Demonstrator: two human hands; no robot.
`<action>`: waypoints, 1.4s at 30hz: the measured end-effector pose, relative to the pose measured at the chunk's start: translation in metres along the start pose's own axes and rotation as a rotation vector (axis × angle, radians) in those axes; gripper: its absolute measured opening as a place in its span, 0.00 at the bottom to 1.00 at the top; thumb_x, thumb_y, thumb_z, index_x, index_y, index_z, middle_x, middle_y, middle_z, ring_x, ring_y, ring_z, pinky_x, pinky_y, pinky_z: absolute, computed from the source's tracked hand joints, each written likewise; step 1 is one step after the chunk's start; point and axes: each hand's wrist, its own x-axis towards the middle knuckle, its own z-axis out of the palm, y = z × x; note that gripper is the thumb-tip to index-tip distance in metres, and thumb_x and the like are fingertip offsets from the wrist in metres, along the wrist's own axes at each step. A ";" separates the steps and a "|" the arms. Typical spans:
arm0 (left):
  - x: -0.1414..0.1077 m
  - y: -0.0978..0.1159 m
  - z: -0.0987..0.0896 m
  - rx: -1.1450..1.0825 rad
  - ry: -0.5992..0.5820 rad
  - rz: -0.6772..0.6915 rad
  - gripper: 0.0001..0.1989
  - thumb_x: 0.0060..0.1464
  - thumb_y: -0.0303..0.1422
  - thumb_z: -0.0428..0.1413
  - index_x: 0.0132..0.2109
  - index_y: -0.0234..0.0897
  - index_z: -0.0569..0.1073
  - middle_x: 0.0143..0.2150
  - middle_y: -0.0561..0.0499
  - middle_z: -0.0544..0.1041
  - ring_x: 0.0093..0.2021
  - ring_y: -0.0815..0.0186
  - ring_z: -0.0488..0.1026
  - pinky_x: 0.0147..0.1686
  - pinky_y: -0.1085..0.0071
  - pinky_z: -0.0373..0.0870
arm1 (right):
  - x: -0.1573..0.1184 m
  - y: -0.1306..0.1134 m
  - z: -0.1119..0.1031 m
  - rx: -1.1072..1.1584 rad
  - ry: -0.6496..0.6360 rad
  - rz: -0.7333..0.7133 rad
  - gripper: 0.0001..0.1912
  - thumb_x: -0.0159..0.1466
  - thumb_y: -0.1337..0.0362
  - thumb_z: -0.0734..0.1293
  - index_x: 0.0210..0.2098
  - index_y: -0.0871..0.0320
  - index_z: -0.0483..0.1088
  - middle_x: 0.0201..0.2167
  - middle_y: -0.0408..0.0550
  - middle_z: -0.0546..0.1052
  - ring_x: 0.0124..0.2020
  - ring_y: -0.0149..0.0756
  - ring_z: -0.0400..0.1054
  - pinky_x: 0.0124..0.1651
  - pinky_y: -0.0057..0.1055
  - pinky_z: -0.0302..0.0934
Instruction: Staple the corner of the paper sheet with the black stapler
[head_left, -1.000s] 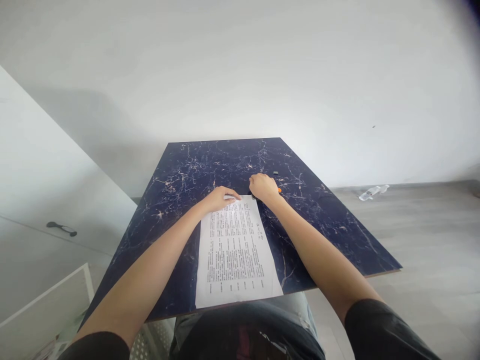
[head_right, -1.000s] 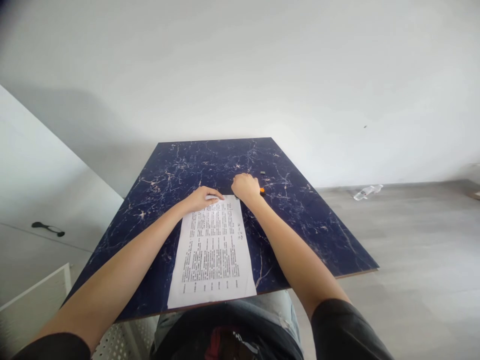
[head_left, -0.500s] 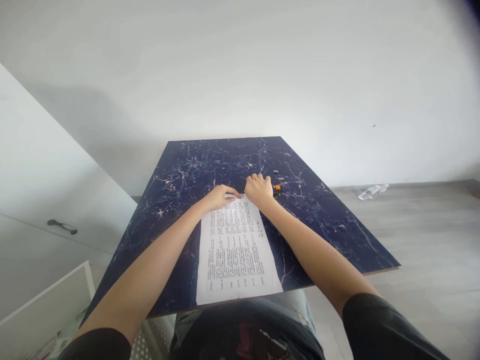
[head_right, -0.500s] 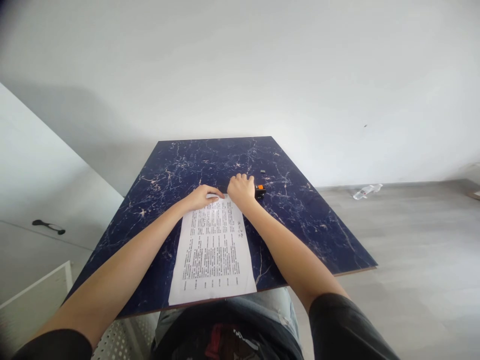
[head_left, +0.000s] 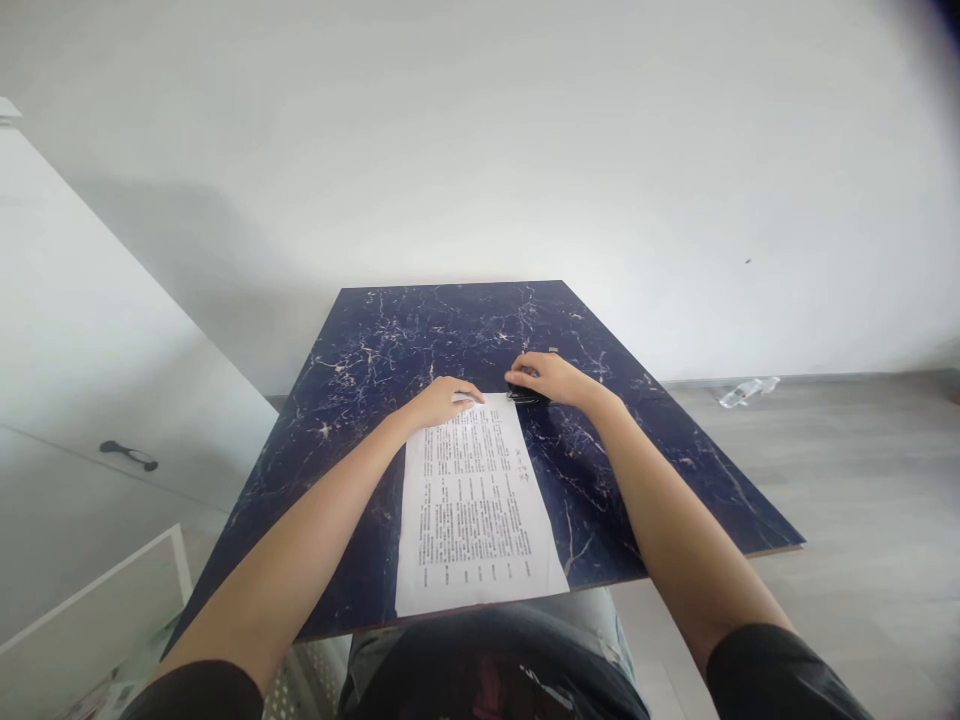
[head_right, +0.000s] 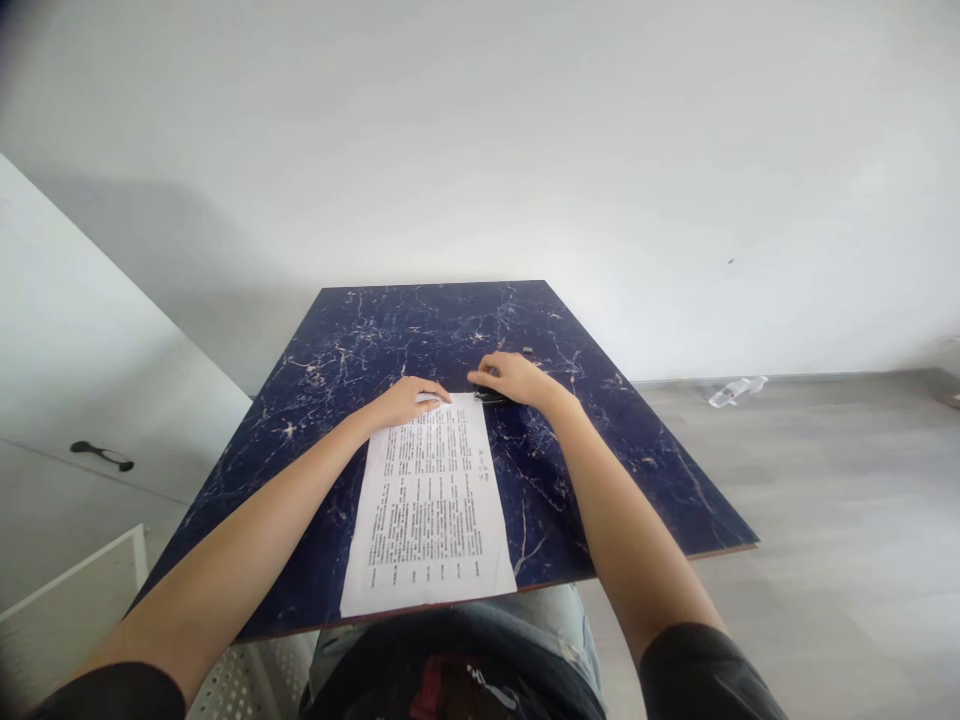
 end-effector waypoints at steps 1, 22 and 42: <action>0.000 0.000 0.000 0.001 0.001 0.000 0.13 0.64 0.33 0.52 0.50 0.47 0.80 0.57 0.51 0.78 0.58 0.59 0.74 0.62 0.57 0.65 | -0.005 0.005 -0.002 0.006 -0.059 -0.032 0.21 0.66 0.45 0.64 0.46 0.55 0.74 0.44 0.51 0.79 0.41 0.41 0.71 0.43 0.35 0.60; -0.005 0.000 0.007 0.167 0.147 0.084 0.12 0.62 0.32 0.54 0.46 0.45 0.82 0.49 0.46 0.76 0.48 0.57 0.69 0.53 0.54 0.65 | -0.027 -0.023 -0.001 0.005 0.047 0.013 0.09 0.65 0.62 0.65 0.44 0.56 0.71 0.37 0.48 0.78 0.34 0.36 0.69 0.36 0.32 0.58; -0.002 -0.010 -0.002 0.106 0.418 -0.018 0.13 0.61 0.27 0.52 0.43 0.40 0.81 0.44 0.48 0.77 0.42 0.63 0.73 0.46 0.65 0.70 | -0.018 -0.066 0.047 0.020 -0.115 -0.217 0.09 0.57 0.64 0.73 0.38 0.56 0.74 0.35 0.46 0.79 0.35 0.37 0.69 0.37 0.31 0.57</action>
